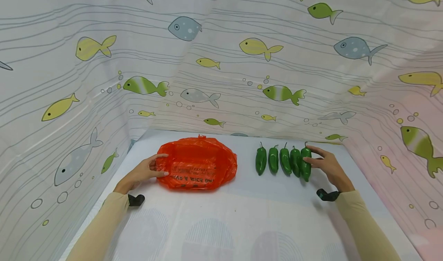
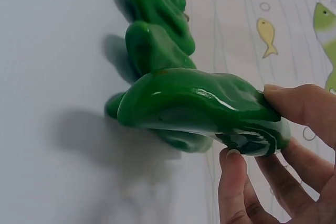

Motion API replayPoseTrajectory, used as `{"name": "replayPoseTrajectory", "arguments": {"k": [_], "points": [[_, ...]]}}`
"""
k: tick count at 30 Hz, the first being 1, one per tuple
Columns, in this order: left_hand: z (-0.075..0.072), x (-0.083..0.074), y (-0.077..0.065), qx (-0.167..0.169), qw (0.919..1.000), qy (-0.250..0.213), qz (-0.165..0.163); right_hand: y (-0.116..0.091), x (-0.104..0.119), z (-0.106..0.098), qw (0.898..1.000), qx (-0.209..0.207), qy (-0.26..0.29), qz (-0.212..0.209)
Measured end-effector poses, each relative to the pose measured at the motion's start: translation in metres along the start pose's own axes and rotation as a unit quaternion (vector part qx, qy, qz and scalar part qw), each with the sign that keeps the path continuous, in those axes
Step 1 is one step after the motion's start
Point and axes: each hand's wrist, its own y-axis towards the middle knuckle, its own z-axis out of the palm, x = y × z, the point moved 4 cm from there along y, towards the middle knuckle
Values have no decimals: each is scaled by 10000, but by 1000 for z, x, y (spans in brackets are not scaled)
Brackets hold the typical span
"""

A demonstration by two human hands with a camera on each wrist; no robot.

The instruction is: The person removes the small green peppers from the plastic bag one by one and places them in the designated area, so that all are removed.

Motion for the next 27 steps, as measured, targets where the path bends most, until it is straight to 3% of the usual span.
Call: {"name": "replayPoseTrajectory", "arguments": {"k": [27], "points": [[-1, -1, 0, 41, 10000, -13, 84, 21, -28, 0, 9993, -150, -166, 287]]}}
